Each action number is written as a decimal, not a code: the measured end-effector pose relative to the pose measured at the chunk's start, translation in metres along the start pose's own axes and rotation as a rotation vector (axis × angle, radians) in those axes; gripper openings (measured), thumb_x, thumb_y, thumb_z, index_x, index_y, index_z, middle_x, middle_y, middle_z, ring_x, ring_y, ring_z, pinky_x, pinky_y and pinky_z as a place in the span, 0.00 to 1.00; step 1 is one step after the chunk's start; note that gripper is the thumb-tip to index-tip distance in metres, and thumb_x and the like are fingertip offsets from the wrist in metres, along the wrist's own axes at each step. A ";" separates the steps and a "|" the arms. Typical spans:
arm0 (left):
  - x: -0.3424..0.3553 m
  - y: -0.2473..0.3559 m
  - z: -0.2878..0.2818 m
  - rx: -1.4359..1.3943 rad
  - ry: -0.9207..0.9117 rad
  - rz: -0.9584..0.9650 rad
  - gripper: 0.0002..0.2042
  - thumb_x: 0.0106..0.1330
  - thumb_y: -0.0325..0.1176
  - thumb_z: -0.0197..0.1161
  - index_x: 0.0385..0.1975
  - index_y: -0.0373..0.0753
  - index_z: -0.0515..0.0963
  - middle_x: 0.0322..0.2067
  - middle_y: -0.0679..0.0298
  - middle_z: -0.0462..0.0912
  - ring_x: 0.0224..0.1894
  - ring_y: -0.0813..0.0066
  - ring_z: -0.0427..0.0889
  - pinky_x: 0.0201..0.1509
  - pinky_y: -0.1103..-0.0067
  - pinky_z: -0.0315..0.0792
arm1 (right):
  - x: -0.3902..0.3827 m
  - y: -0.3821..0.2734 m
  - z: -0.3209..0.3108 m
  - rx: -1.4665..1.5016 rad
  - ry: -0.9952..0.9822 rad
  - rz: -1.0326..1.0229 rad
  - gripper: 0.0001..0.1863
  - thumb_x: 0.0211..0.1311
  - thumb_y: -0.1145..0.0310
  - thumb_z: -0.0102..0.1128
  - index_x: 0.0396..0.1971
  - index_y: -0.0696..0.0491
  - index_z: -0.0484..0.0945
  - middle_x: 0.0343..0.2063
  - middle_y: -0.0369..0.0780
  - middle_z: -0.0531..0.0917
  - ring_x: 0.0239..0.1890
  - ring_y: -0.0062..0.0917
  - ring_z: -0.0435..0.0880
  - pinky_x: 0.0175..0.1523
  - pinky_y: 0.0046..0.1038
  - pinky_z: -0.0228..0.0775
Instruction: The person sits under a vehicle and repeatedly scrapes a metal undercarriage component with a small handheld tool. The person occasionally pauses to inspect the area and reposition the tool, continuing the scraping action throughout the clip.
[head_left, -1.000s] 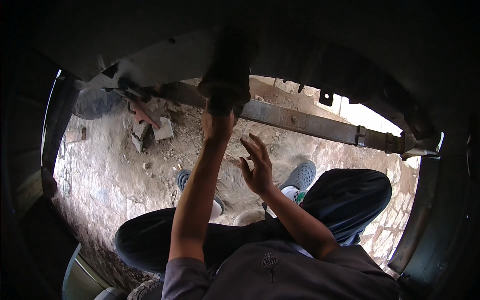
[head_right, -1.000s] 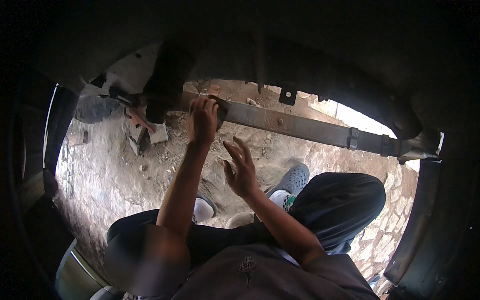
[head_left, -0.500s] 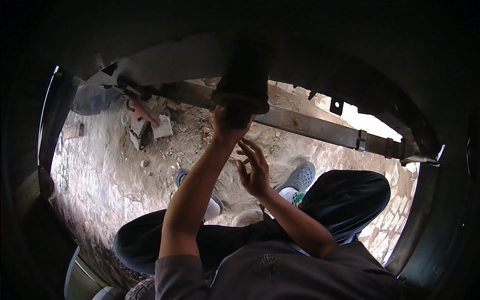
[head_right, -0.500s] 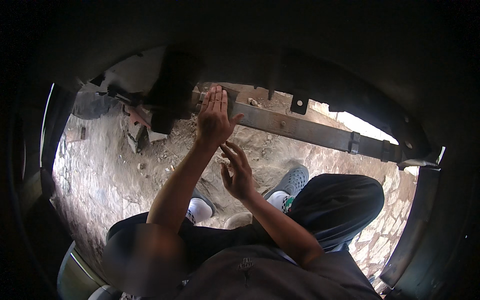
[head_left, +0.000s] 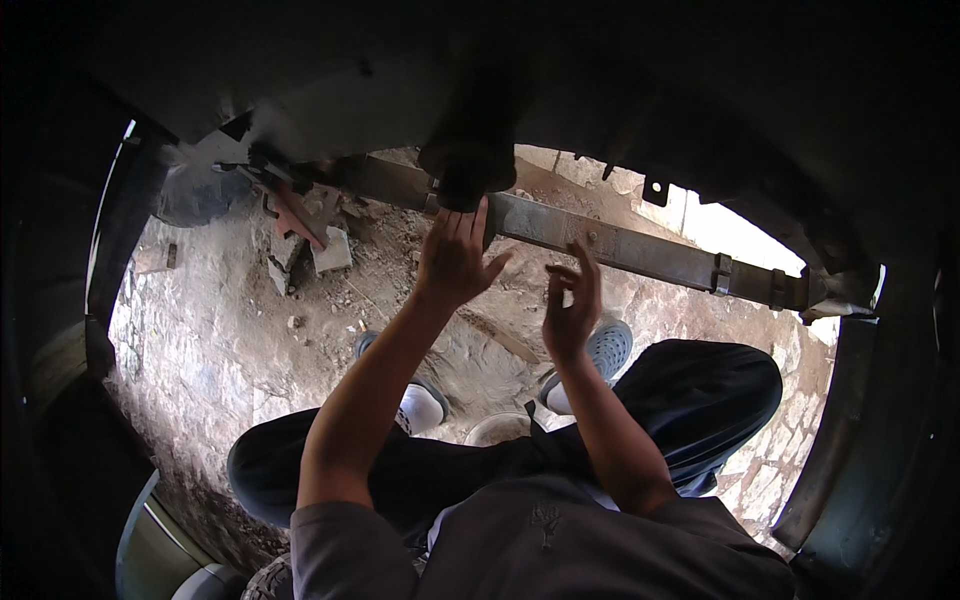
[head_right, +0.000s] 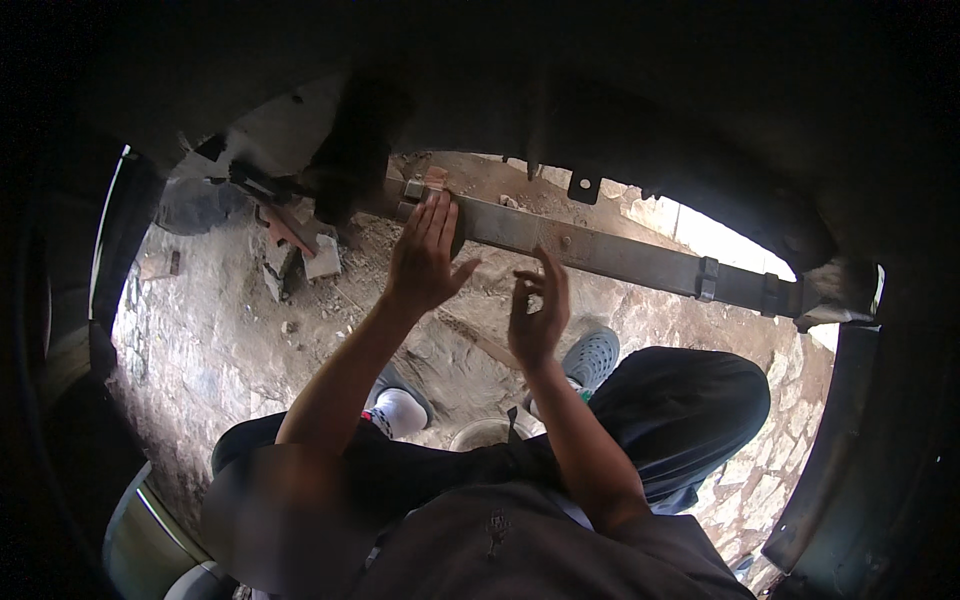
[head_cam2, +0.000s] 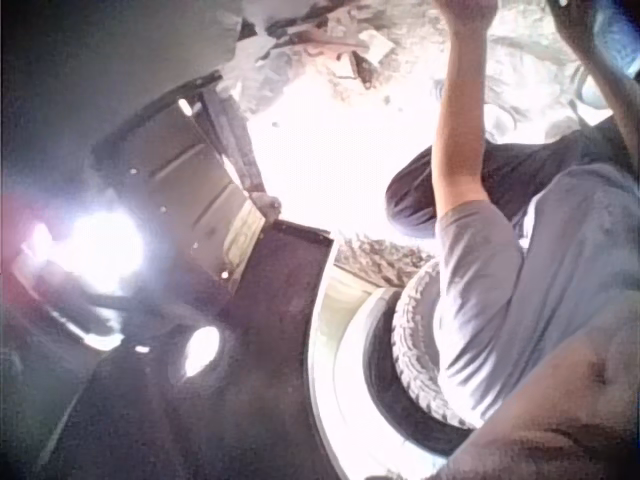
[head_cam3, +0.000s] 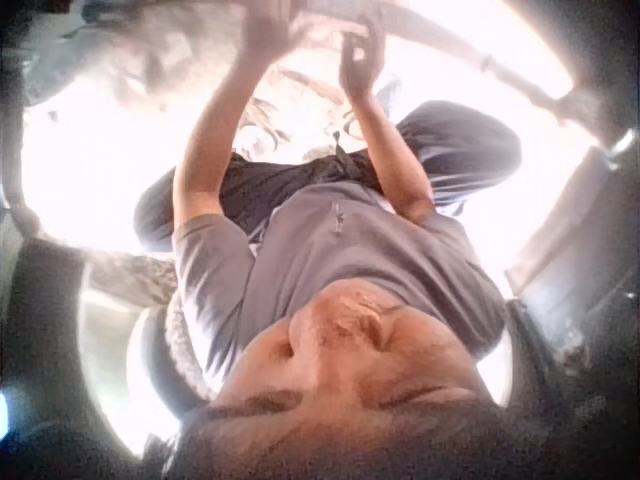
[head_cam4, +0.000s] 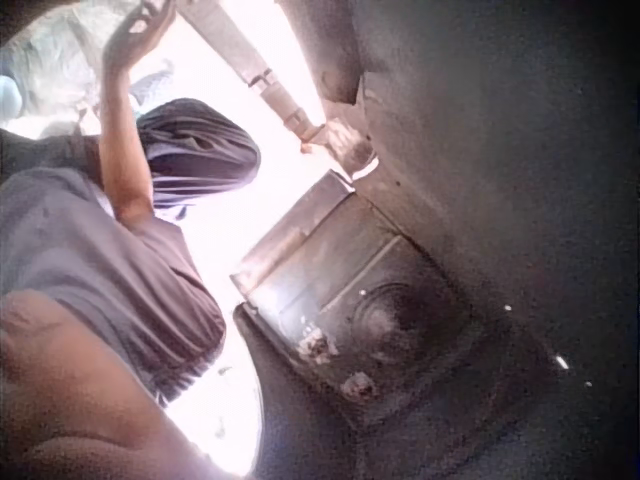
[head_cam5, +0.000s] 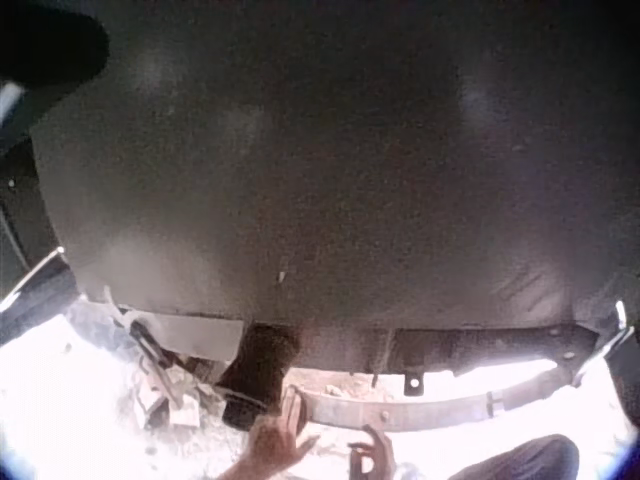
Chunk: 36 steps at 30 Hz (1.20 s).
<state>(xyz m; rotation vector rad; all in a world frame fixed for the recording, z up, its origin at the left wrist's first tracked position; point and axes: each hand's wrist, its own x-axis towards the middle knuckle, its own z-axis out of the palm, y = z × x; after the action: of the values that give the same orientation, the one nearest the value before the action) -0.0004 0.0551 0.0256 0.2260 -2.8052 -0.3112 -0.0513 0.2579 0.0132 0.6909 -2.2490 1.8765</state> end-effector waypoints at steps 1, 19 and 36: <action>-0.011 -0.004 0.001 0.010 -0.016 0.013 0.44 0.67 0.58 0.67 0.70 0.22 0.66 0.73 0.36 0.65 0.78 0.43 0.62 0.84 0.59 0.51 | 0.010 0.002 -0.002 -0.058 0.039 0.000 0.28 0.66 0.83 0.60 0.67 0.56 0.75 0.60 0.49 0.81 0.47 0.31 0.91 0.46 0.28 0.82; 0.023 0.001 0.008 0.107 0.104 -0.144 0.51 0.64 0.64 0.68 0.70 0.20 0.64 0.73 0.36 0.65 0.78 0.46 0.62 0.84 0.58 0.51 | 0.112 0.028 0.002 -0.797 -0.620 -0.108 0.28 0.78 0.43 0.51 0.59 0.50 0.82 0.51 0.45 0.88 0.56 0.41 0.86 0.66 0.40 0.72; -0.017 -0.006 -0.012 0.133 -0.032 0.067 0.50 0.63 0.63 0.70 0.70 0.21 0.66 0.72 0.36 0.67 0.78 0.45 0.62 0.85 0.61 0.48 | 0.116 0.036 -0.006 -0.741 -0.575 -0.120 0.22 0.77 0.48 0.54 0.50 0.51 0.85 0.47 0.43 0.89 0.54 0.40 0.86 0.65 0.40 0.71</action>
<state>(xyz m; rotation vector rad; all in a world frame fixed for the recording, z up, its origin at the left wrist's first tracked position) 0.0200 0.0505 0.0310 0.1577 -2.8602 -0.1135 -0.1704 0.2381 0.0266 1.2670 -2.8537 0.7067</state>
